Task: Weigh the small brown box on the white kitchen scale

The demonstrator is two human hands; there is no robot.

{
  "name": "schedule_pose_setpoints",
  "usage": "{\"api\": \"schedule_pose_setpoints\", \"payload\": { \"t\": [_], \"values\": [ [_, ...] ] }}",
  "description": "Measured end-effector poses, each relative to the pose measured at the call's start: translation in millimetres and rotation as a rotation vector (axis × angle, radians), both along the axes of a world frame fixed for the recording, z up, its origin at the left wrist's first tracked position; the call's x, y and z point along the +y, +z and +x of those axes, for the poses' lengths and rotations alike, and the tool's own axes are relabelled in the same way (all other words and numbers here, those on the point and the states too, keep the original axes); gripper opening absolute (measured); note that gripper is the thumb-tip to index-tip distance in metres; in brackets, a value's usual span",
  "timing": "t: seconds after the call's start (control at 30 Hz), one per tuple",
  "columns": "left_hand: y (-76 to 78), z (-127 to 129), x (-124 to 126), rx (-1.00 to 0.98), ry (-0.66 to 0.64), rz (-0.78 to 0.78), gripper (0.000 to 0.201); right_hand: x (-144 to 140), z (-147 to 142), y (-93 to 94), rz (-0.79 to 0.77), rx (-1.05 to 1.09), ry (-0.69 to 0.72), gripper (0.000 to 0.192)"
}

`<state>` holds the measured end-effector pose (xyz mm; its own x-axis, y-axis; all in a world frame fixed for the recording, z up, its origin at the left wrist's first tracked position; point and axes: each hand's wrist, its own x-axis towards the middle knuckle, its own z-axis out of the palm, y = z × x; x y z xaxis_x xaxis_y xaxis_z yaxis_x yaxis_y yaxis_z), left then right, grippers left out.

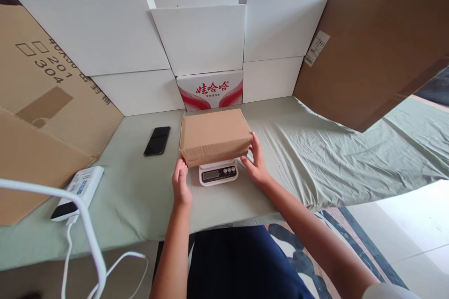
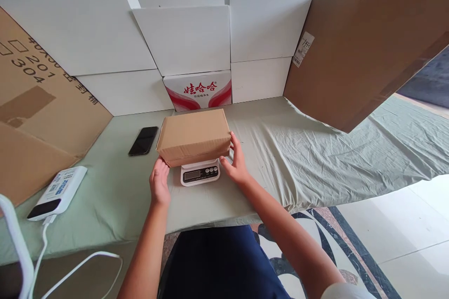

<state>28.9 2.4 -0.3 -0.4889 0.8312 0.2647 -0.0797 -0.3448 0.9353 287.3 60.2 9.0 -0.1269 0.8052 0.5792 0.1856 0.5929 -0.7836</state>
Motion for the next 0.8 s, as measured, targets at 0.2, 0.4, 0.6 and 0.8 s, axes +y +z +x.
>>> {"api": "schedule_pose_setpoints", "payload": {
  "t": [0.2, 0.4, 0.6, 0.8],
  "values": [
    [3.0, 2.3, -1.6, 0.019, -0.009, 0.029, 0.084, 1.9, 2.4, 4.3, 0.009, 0.068, -0.014, 0.086],
    [3.6, 1.5, -1.6, 0.036, -0.014, 0.015, 0.082, 1.7, 2.4, 7.5, -0.017, 0.092, -0.003, 0.085],
    [4.8, 2.1, -5.6, 0.064, -0.032, 0.01, 0.078, -3.8, -0.2, 12.4, -0.075, 0.084, 0.069, 0.085],
    [44.1, -22.2, 33.7, 0.165, -0.118, 0.005, 0.065, 27.5, -7.3, 55.9, 0.0, 0.134, 0.124, 0.079]
  ]
}}
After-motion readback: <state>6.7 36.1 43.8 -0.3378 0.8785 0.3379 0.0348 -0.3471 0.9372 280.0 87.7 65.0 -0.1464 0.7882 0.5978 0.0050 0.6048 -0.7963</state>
